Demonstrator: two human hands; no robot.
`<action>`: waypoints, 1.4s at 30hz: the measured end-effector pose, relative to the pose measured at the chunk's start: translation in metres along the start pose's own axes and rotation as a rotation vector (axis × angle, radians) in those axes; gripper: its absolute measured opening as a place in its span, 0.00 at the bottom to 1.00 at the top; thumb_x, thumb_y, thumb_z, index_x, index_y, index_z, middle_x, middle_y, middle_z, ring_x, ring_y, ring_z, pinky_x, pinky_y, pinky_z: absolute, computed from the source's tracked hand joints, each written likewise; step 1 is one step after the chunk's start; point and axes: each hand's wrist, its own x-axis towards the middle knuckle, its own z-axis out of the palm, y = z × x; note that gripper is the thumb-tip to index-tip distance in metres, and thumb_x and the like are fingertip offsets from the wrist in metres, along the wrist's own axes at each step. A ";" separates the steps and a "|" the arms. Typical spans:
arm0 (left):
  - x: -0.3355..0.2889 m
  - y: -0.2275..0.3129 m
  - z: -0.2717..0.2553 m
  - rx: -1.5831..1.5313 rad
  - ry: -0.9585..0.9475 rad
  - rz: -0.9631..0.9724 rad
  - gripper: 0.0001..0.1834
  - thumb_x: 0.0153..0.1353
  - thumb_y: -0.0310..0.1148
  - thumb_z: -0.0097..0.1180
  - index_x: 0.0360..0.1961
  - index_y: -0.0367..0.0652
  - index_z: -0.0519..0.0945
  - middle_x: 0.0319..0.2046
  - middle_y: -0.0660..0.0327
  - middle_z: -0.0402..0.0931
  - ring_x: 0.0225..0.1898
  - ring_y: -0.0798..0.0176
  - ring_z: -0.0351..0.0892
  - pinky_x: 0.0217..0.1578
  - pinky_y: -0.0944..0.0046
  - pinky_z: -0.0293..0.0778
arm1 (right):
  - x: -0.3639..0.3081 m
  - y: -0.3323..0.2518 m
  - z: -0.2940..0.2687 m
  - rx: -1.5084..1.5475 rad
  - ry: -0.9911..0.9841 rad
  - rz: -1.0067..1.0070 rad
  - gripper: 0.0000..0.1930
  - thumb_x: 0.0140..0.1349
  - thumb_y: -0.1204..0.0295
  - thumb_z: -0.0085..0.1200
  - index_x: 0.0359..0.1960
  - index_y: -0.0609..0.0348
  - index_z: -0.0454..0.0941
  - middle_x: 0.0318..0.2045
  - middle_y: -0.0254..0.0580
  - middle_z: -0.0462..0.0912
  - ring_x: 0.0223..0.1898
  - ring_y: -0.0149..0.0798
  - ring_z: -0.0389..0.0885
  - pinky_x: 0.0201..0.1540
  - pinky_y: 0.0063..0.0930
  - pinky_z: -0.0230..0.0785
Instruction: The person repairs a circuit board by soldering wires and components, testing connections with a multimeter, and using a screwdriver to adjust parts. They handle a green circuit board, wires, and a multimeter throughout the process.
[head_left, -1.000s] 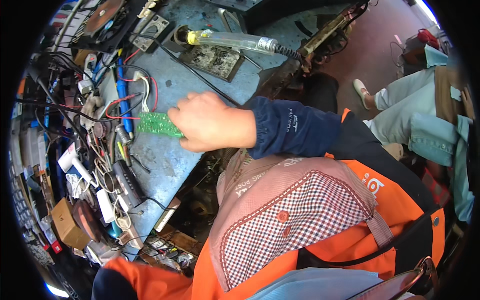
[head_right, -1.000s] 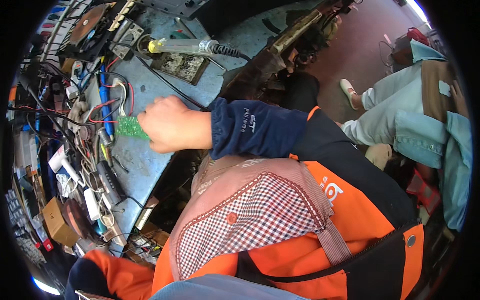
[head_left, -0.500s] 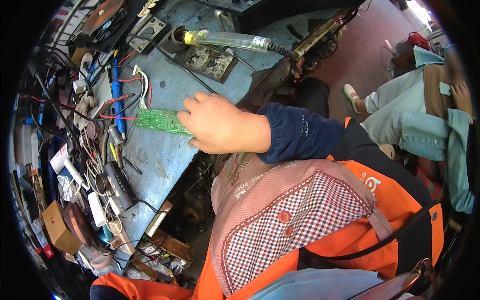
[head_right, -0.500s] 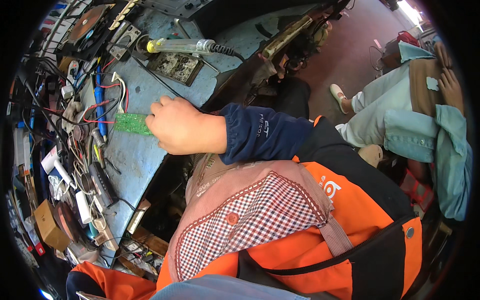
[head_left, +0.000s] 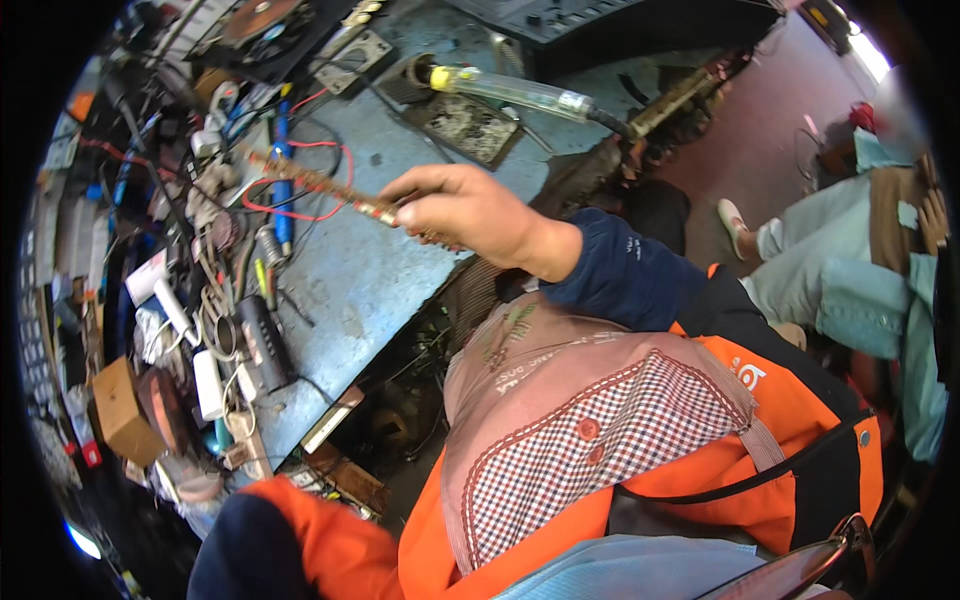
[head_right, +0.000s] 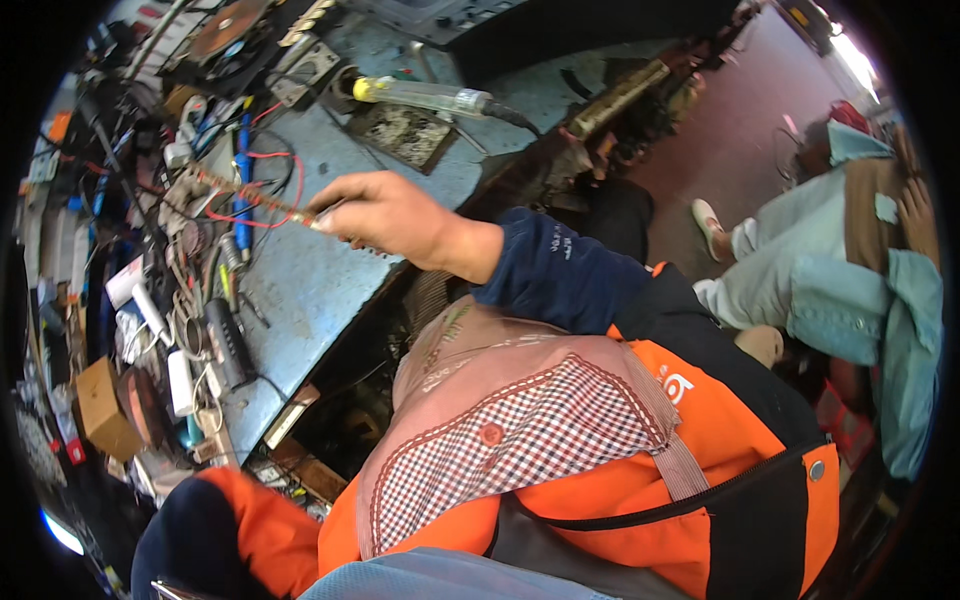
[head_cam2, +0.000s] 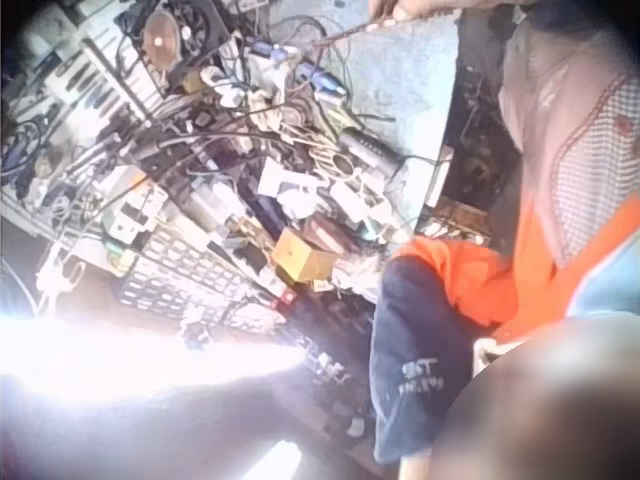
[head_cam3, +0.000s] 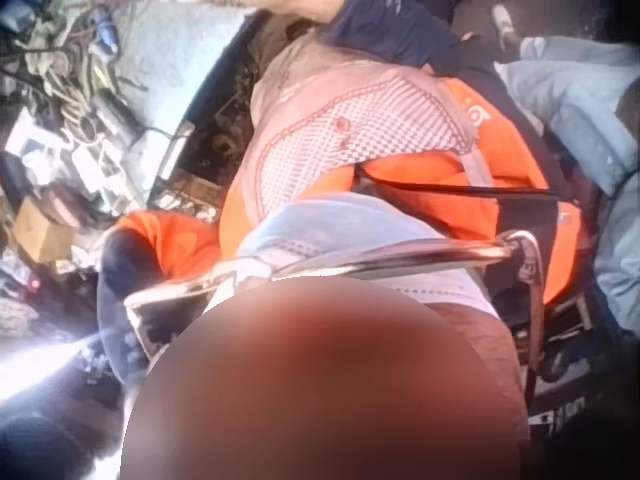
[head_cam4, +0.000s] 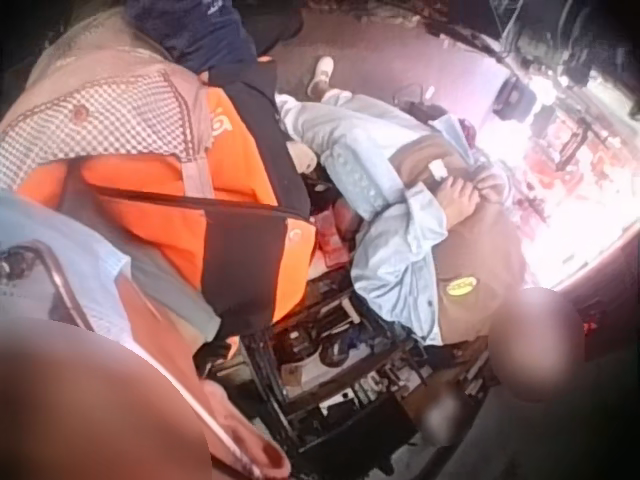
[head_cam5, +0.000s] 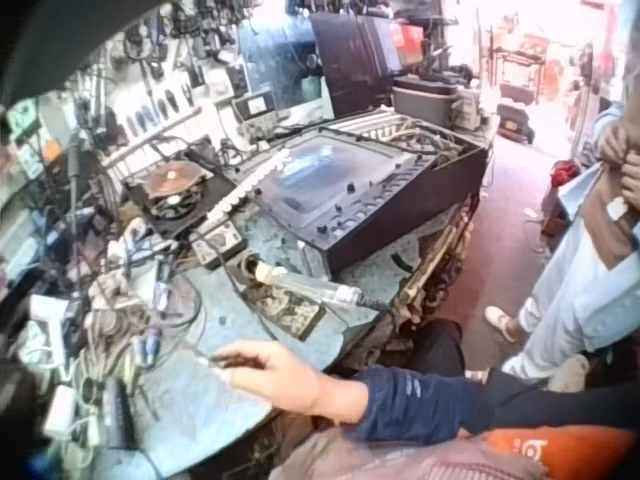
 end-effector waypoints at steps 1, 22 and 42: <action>0.006 0.004 -0.002 -0.025 0.072 -0.022 0.18 0.72 0.33 0.63 0.58 0.34 0.81 0.51 0.54 0.84 0.43 0.64 0.85 0.44 0.64 0.81 | 0.001 -0.003 0.002 0.205 0.003 0.050 0.17 0.72 0.69 0.59 0.57 0.67 0.84 0.44 0.42 0.88 0.38 0.31 0.85 0.42 0.29 0.79; -0.006 -0.100 0.168 -0.783 0.099 -0.454 0.39 0.65 0.15 0.67 0.74 0.27 0.62 0.43 0.53 0.86 0.39 0.66 0.83 0.42 0.66 0.79 | 0.000 0.012 -0.012 0.425 -0.029 0.204 0.20 0.79 0.70 0.48 0.63 0.73 0.78 0.53 0.52 0.87 0.50 0.42 0.89 0.57 0.38 0.81; 0.003 -0.103 0.157 -0.665 0.195 -0.285 0.32 0.68 0.18 0.67 0.70 0.30 0.68 0.41 0.58 0.83 0.38 0.68 0.81 0.42 0.67 0.79 | -0.013 0.013 -0.012 -0.001 -0.070 0.147 0.21 0.74 0.81 0.49 0.67 0.71 0.76 0.49 0.47 0.88 0.46 0.36 0.88 0.49 0.30 0.83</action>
